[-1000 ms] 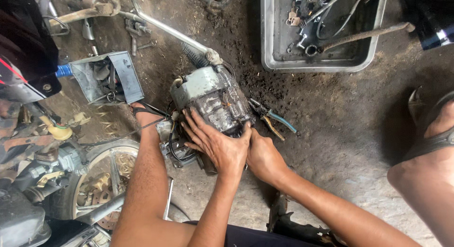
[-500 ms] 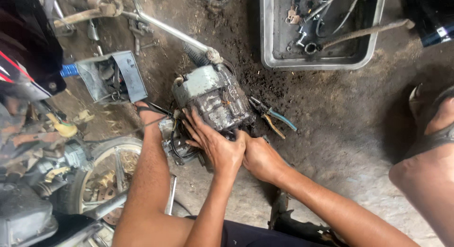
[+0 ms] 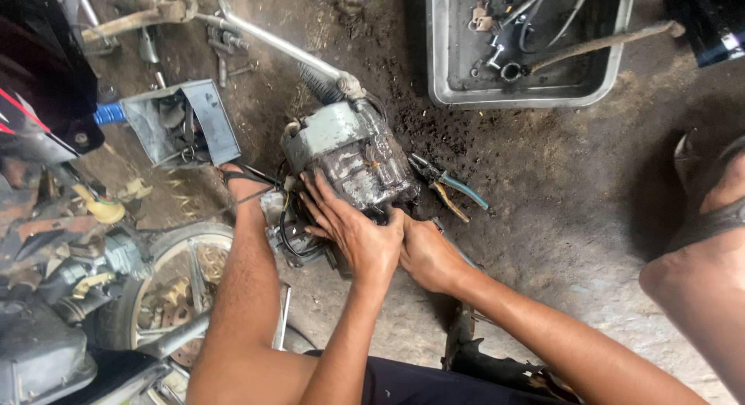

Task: The person works on a motorcycle engine placed on the ground, using pliers to manipulate a wire or cable near the engine casing. The person also uses a wrench to tighten or loosen bolts on the engine block.

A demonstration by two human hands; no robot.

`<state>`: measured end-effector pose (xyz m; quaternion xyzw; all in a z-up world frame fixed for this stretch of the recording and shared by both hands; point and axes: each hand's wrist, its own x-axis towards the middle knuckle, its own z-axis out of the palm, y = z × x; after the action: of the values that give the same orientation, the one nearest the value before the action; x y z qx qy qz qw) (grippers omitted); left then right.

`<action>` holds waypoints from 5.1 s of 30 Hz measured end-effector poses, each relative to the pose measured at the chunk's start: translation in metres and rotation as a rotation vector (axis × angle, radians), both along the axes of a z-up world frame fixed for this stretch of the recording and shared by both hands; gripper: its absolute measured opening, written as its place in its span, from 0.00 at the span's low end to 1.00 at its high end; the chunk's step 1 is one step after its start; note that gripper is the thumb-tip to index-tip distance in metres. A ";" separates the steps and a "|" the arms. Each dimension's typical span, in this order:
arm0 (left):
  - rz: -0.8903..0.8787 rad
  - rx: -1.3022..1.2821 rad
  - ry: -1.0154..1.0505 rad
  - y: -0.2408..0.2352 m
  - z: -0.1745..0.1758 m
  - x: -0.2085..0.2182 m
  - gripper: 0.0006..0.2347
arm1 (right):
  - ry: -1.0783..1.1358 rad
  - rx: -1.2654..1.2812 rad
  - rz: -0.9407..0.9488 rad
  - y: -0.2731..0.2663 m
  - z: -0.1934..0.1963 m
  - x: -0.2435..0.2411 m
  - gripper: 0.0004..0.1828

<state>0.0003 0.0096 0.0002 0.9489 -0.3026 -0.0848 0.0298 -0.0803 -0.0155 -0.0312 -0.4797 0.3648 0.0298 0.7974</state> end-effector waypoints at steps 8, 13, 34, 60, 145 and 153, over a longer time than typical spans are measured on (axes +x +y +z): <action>0.032 0.004 -0.027 -0.009 0.000 -0.005 0.49 | 0.144 -0.044 0.016 0.002 -0.001 -0.005 0.11; 0.018 -0.042 0.003 0.009 -0.009 0.006 0.45 | 0.095 -0.157 0.122 -0.006 0.004 0.008 0.12; 0.013 -0.100 0.050 0.005 -0.003 0.004 0.43 | 0.211 -0.236 0.256 0.000 0.001 0.009 0.19; -0.059 -0.136 -0.015 -0.004 0.006 -0.003 0.53 | 0.436 -0.109 0.028 0.002 0.009 -0.004 0.14; -0.109 -0.049 -0.023 0.005 0.002 0.000 0.48 | 0.506 -1.027 0.786 -0.050 -0.014 -0.033 0.10; -0.126 -0.079 -0.006 0.005 0.002 0.001 0.47 | 0.373 -0.728 0.682 -0.041 0.005 -0.025 0.15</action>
<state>0.0016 0.0149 0.0026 0.9263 -0.3650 -0.0718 0.0610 -0.1049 -0.0560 -0.0257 -0.8033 0.3104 0.2439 0.4461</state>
